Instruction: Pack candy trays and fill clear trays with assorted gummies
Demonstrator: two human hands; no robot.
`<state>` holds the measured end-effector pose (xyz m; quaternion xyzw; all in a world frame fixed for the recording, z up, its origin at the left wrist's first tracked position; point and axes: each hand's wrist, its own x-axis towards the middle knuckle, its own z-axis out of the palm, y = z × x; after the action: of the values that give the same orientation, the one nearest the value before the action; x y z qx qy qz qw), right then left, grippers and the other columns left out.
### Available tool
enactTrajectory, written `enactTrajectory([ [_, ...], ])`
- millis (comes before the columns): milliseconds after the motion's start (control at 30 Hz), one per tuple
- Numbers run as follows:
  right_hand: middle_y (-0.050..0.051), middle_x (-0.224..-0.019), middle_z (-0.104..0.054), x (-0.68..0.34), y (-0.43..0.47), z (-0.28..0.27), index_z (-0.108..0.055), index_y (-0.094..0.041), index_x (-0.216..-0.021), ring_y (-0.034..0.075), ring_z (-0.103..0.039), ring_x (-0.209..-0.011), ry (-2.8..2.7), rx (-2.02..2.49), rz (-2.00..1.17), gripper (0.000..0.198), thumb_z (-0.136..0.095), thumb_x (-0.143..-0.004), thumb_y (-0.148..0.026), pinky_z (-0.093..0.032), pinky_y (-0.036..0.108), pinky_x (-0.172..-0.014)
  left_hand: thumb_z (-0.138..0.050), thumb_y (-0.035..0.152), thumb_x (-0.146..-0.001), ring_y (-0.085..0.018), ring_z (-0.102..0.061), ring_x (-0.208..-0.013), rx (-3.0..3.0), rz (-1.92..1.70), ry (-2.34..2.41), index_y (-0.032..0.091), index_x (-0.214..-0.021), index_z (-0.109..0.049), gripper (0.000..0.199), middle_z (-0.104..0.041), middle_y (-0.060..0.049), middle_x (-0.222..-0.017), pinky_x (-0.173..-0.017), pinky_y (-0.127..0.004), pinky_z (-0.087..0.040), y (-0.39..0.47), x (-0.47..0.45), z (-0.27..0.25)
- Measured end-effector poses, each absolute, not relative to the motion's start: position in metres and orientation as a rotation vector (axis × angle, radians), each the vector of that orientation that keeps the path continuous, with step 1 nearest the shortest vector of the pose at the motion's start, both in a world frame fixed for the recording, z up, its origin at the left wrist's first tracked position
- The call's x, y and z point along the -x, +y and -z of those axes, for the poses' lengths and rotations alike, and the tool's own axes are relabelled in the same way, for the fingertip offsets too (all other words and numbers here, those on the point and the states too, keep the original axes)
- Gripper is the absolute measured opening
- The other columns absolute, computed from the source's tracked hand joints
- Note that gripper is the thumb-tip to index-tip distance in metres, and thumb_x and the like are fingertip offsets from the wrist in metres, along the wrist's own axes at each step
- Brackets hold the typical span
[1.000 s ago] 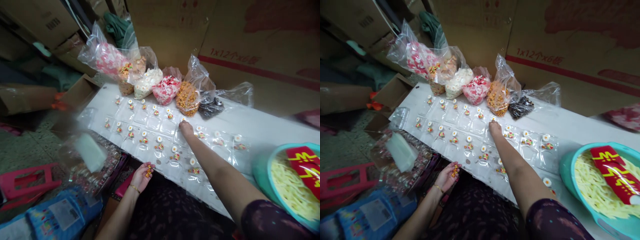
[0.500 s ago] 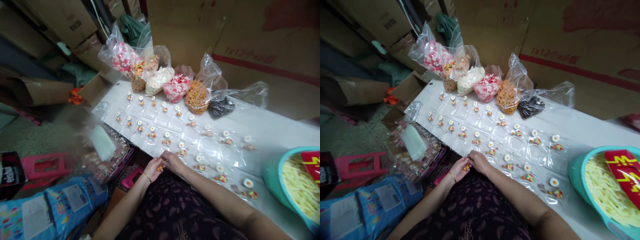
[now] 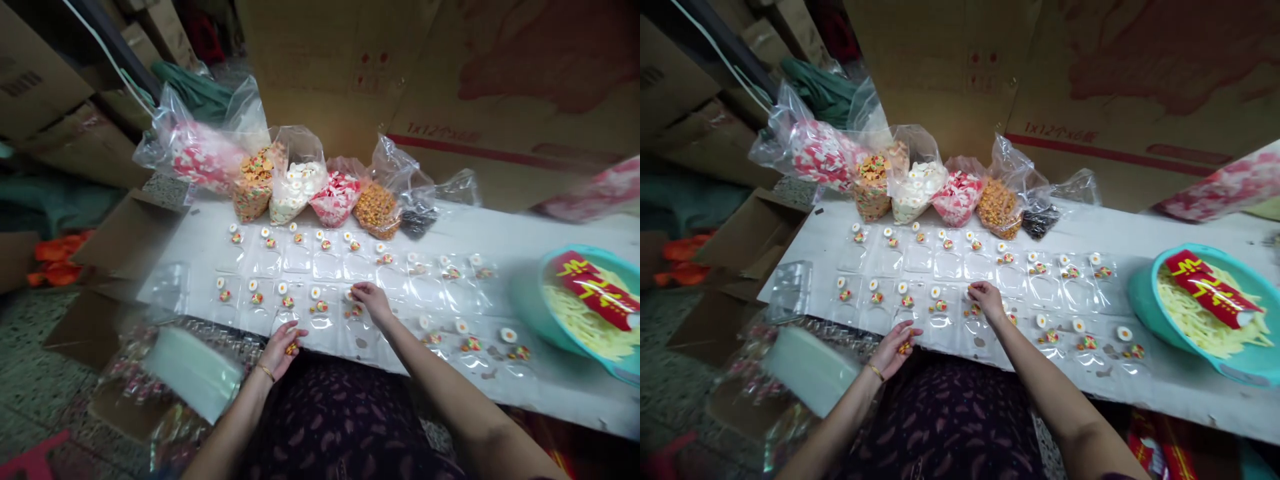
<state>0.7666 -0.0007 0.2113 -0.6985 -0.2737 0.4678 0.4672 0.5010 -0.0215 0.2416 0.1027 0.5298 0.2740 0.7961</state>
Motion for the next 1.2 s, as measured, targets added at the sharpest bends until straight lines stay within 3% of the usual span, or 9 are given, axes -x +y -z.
enactTrajectory([
  [133, 0.003, -0.062, -0.062, -0.774, 0.044, -0.206, -0.060, -0.016, -0.074, 0.015, -0.057, -0.058, -0.735, 1.880, -0.960, 0.037, -0.059, -0.059, -0.050, -0.047, 0.029, -0.058, -0.069, 0.029, -0.064, -0.004, -0.048, -0.047, -0.228, -0.565, 1.198, 0.016, -0.081, -0.051, 0.028, -0.064, -0.004, -0.070, -0.038, -0.012, -0.027, -0.003, -0.480, -0.238],
  [300, 0.003, -0.062, -0.062, -0.797, 0.105, -0.189, -0.063, -0.015, -0.072, 0.016, -0.057, -0.061, -0.873, 2.115, -0.849, 0.026, -0.056, -0.063, -0.038, -0.043, 0.027, -0.059, -0.074, 0.029, -0.056, -0.003, -0.047, -0.047, -0.209, -0.586, 1.236, 0.014, -0.078, -0.053, 0.034, -0.059, 0.001, -0.063, -0.040, -0.013, -0.029, -0.001, -0.489, -0.236],
  [467, 0.005, -0.065, -0.064, -0.809, 0.143, -0.184, -0.062, -0.017, -0.061, 0.018, -0.057, -0.068, -1.060, 2.342, -0.794, 0.008, -0.059, -0.058, -0.023, -0.039, 0.027, -0.062, -0.073, 0.032, -0.057, -0.003, -0.044, -0.045, -0.153, -0.658, 1.261, 0.017, -0.075, -0.050, 0.033, -0.054, 0.004, -0.057, -0.040, -0.014, -0.027, -0.008, -0.502, -0.238],
  [600, 0.005, -0.064, -0.063, -0.812, 0.153, -0.184, -0.062, -0.016, -0.060, 0.018, -0.055, -0.066, -1.170, 2.454, -0.786, 0.007, -0.062, -0.055, -0.021, -0.037, 0.026, -0.059, -0.074, 0.036, -0.055, -0.002, -0.041, -0.041, -0.124, -0.669, 1.290, 0.015, -0.073, -0.052, 0.035, -0.052, 0.005, -0.054, -0.038, -0.014, -0.025, -0.007, -0.516, -0.240],
  [833, 0.007, -0.087, -0.062, -0.801, 0.123, -0.187, -0.065, -0.017, -0.080, 0.017, -0.054, -0.077, -1.496, 2.354, -0.629, 0.023, -0.043, -0.078, -0.025, -0.036, 0.025, -0.066, -0.073, 0.027, -0.059, -0.003, -0.048, -0.050, -0.065, -0.773, 1.189, 0.013, -0.078, -0.059, 0.028, -0.059, -0.001, -0.065, -0.041, -0.013, -0.029, 0.016, -0.531, -0.248],
  [1000, 0.008, -0.096, -0.057, -0.805, 0.110, -0.188, -0.064, -0.019, -0.086, 0.017, -0.054, -0.079, -2.018, 2.251, -0.507, 0.026, -0.039, -0.080, -0.015, -0.035, 0.026, -0.066, -0.073, 0.016, -0.055, -0.004, -0.050, -0.051, -0.090, -0.768, 1.197, 0.014, -0.078, -0.058, 0.027, -0.064, -0.004, -0.069, -0.042, -0.013, -0.031, 0.030, -0.537, -0.250],
  [1100, 0.009, -0.097, -0.057, -0.802, 0.111, -0.200, -0.065, -0.017, -0.086, 0.017, -0.054, -0.078, -1.916, 2.233, -0.549, 0.025, -0.040, -0.081, -0.017, -0.037, 0.027, -0.068, -0.072, 0.015, -0.056, -0.004, -0.050, -0.051, -0.120, -0.756, 1.186, 0.013, -0.077, -0.058, 0.025, -0.065, -0.005, -0.072, -0.042, -0.013, -0.031, 0.039, -0.544, -0.253],
  [1200, 0.008, -0.096, -0.058, -0.775, 0.101, -0.223, -0.063, -0.017, -0.095, 0.015, -0.055, -0.072, -1.785, 1.925, -0.695, 0.023, -0.046, -0.080, -0.020, -0.041, 0.027, -0.069, -0.070, 0.014, -0.057, -0.005, -0.050, -0.049, -0.144, -0.749, 1.172, 0.012, -0.075, -0.058, 0.022, -0.066, -0.006, -0.072, -0.041, -0.014, -0.030, 0.048, -0.551, -0.255],
])
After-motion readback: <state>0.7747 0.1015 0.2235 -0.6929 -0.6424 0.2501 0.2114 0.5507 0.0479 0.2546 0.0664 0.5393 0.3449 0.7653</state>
